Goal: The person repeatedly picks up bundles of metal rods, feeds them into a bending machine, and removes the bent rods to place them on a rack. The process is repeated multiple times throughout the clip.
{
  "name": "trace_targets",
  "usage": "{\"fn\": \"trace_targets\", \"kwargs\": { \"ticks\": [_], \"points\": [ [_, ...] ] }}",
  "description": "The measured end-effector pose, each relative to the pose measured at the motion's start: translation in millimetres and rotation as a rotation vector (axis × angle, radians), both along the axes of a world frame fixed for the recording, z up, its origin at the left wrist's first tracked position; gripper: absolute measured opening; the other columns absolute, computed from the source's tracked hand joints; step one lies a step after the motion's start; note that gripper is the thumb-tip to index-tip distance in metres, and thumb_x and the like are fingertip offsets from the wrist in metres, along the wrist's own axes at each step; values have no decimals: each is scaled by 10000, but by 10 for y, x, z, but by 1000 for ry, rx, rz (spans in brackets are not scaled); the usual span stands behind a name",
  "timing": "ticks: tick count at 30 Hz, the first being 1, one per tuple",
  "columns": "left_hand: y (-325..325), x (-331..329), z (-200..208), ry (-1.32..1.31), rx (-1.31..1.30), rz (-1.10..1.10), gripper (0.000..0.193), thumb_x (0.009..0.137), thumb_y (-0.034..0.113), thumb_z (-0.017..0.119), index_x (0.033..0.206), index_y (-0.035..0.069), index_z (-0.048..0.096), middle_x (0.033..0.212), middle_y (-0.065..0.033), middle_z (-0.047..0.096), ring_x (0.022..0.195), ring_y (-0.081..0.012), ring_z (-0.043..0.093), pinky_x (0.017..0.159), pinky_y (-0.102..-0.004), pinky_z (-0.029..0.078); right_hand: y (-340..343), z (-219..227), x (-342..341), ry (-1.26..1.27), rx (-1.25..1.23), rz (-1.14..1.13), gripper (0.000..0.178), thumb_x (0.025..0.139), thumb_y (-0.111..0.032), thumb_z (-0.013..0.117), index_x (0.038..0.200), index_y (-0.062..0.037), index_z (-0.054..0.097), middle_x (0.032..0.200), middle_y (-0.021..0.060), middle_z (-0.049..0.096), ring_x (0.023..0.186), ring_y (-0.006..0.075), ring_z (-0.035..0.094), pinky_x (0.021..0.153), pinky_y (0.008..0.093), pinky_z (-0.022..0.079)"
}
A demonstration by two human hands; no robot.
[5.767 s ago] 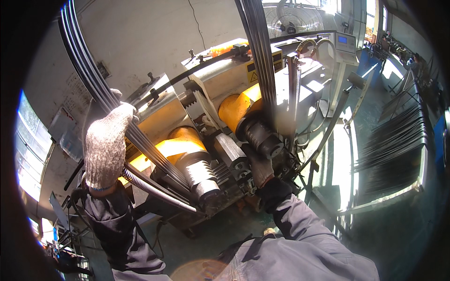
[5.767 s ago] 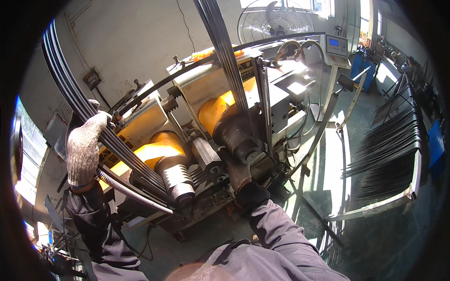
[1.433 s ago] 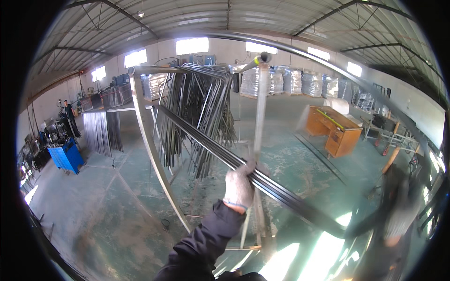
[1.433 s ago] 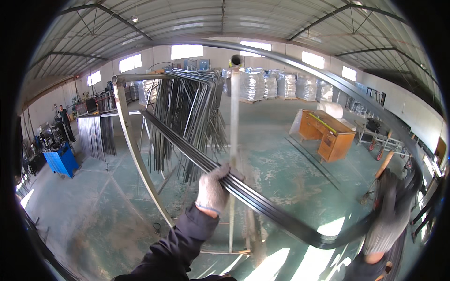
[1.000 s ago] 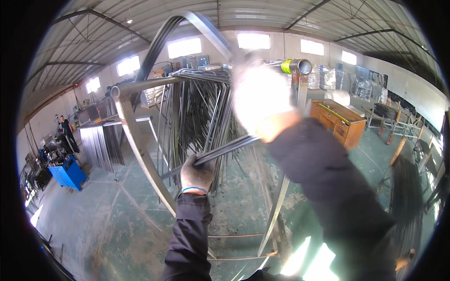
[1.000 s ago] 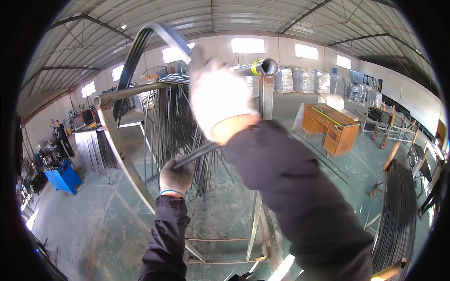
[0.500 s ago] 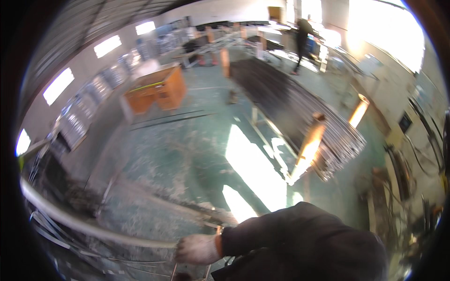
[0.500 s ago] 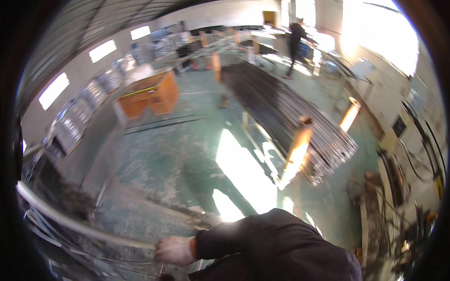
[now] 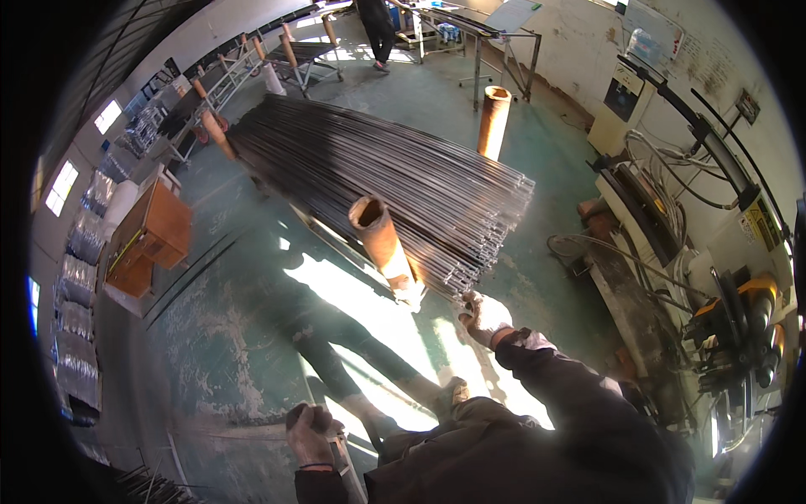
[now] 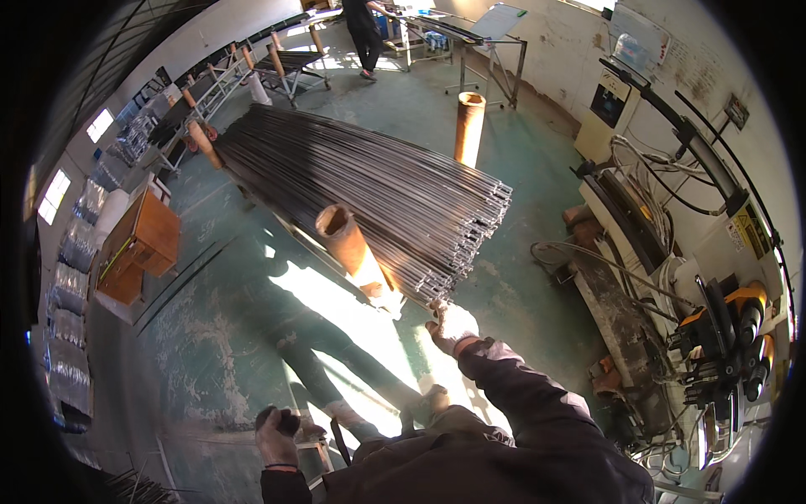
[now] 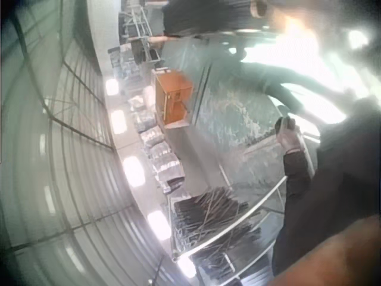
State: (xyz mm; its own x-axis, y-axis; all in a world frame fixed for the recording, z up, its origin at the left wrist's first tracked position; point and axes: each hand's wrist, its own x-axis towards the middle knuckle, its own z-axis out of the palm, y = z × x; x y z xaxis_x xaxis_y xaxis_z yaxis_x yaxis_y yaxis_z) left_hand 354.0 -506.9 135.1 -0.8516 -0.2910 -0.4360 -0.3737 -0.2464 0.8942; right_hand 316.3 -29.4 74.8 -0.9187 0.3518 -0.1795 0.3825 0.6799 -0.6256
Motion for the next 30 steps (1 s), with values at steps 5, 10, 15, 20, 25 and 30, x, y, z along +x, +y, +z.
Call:
{"fn": "trace_targets", "kwargs": {
  "ticks": [5,10,15,20,25,30],
  "points": [
    [1627,-1150,938,315,-131,-214,153,1085,43,634,1232,8,655,1052,-105,710,946,-204,710,872,-368,610,885,-52,-351,41,49,-119,583,937,-269,845,1456,-61,677,1342,205,778,1272,401,732,1100,468,580],
    [2592,-2181,1271,736,-380,-507,133,1102,-5,610,1227,-1,654,1083,-67,670,971,-142,649,955,-328,563,1523,-142,-840,24,166,-159,690,908,-339,891,1497,-77,647,1418,197,722,1370,399,649,1169,487,523],
    [3464,-2851,994,926,-418,-539,97,1074,-32,660,1159,12,663,1114,-64,666,989,-144,633,927,-320,542,2042,-138,-1616,-4,371,-130,944,859,-521,902,1584,-26,554,1521,211,638,1415,402,590,1195,499,487],
    [4101,-2876,527,793,-333,-772,94,1030,-55,716,1110,-7,716,1072,-85,765,948,-162,718,844,-316,578,2434,-120,-2414,-70,343,-125,1187,793,-566,950,1679,9,409,1675,220,497,1554,407,457,1298,503,389],
    [4328,-2823,206,450,-302,-910,160,1010,32,761,1161,-21,751,1011,-109,812,933,-189,773,891,-318,610,2809,-320,-3162,-133,444,-38,1317,747,-637,957,1683,80,369,1663,264,482,1563,439,420,1312,524,322],
    [4485,-2900,190,177,-180,-700,137,1048,-6,682,1177,-44,706,1033,-96,778,966,-157,734,898,-312,592,2642,-568,-3330,-159,485,-62,1064,813,-686,888,1552,12,573,1433,186,599,1347,381,551,1138,504,436]
  ]
}}
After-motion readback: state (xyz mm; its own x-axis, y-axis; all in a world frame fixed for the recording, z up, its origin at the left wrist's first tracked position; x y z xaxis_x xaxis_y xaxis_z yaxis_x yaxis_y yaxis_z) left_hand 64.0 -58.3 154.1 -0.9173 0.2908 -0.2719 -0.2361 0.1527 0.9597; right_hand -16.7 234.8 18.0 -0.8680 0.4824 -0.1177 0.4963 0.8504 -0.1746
